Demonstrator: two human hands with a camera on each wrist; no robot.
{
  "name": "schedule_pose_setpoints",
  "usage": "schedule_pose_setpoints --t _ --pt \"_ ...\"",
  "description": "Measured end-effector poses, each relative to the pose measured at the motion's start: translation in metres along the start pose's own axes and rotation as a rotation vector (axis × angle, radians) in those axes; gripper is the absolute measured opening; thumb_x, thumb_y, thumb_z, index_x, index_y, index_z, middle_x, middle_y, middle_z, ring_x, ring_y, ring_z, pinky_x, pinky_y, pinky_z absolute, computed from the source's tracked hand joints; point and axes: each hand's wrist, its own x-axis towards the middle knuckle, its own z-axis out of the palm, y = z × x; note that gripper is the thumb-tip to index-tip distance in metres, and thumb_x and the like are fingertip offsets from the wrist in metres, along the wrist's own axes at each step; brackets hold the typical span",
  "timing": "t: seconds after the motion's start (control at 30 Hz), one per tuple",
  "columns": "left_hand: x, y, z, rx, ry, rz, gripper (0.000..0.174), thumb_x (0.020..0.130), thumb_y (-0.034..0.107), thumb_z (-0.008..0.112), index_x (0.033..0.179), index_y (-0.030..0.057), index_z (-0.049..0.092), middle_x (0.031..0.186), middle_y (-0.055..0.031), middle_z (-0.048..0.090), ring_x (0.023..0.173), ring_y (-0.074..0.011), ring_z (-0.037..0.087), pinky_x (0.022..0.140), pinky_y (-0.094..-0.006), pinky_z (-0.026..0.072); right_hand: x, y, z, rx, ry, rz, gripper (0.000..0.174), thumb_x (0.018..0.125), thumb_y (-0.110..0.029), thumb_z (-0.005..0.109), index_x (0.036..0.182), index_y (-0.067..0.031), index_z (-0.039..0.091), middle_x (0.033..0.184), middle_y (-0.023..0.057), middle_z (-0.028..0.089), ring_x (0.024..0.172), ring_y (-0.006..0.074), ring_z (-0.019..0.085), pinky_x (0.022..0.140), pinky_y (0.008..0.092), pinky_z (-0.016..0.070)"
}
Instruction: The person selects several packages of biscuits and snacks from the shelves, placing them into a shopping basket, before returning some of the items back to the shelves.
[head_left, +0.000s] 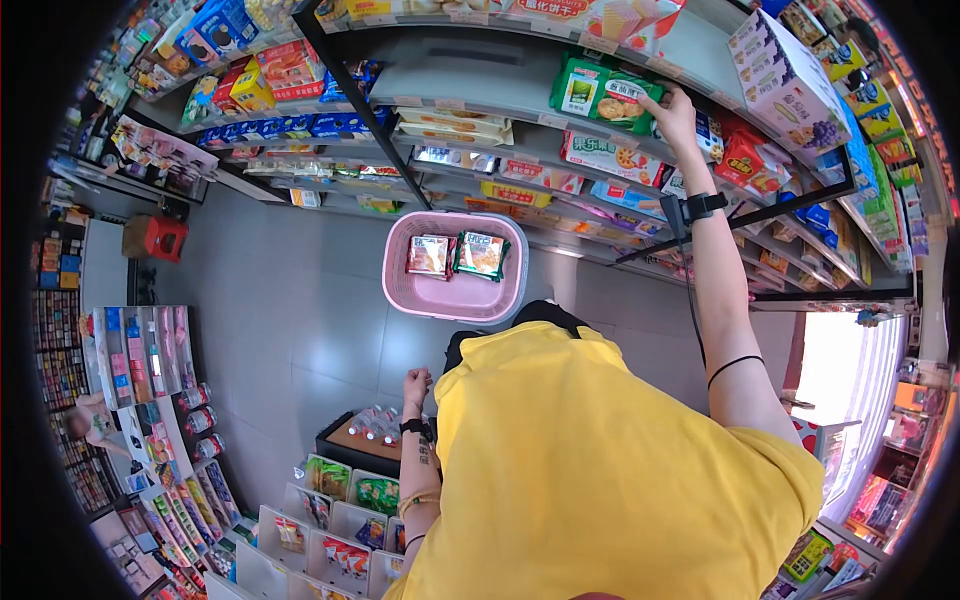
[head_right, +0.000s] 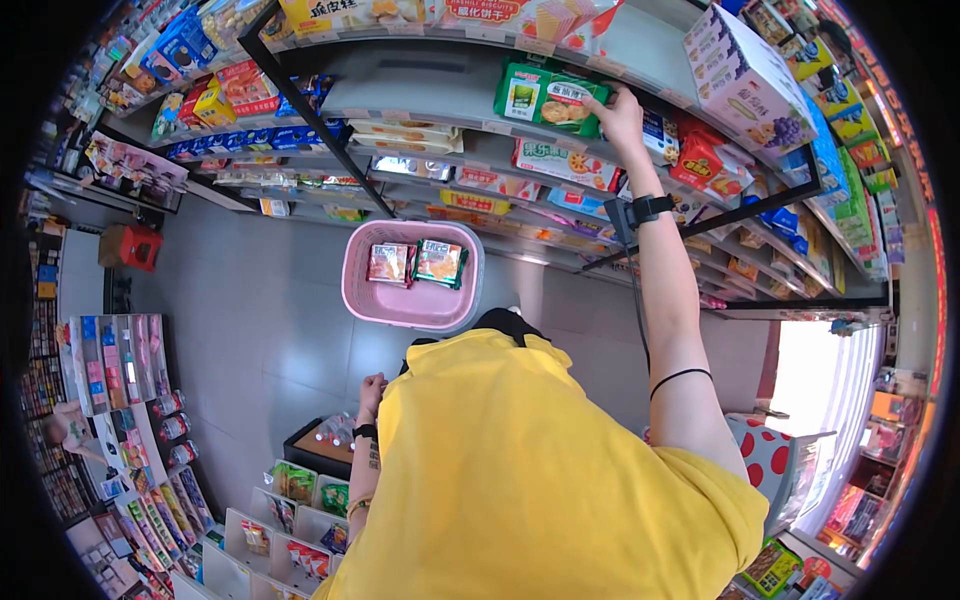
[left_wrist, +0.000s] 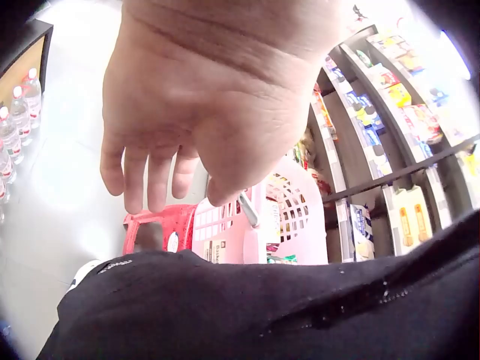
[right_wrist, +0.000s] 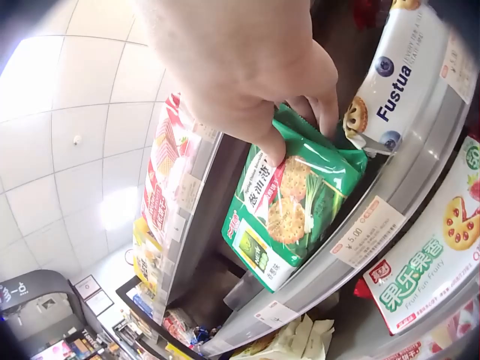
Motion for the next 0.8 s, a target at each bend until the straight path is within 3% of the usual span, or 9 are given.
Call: schedule_pose_setpoints --t 0.5,0.8 --pt "-0.003 -0.025 -0.008 0.048 0.004 -0.078 0.032 0.088 0.035 0.064 0.1 0.0065 0.058 0.085 -0.0027 0.064 0.071 -0.0123 0.062 0.056 -0.026 0.0439 -0.002 -0.002 -0.008 -0.092 -0.079 0.059 0.069 0.074 -0.04 0.078 0.122 0.0057 0.056 0.096 0.0187 0.069 0.088 0.0232 0.068 0.079 0.0327 0.052" --pt "-0.007 -0.027 -0.012 0.131 0.026 -0.083 0.03 0.089 0.035 0.063 0.1 0.007 0.058 0.082 -0.0029 0.064 0.067 -0.0129 0.062 0.052 -0.0263 0.0433 -0.008 0.002 -0.004 -0.1 -0.019 0.032 0.073 0.073 -0.039 0.078 0.127 0.0036 0.053 0.101 0.0191 0.066 0.087 0.0223 0.066 0.079 0.0321 0.0514"
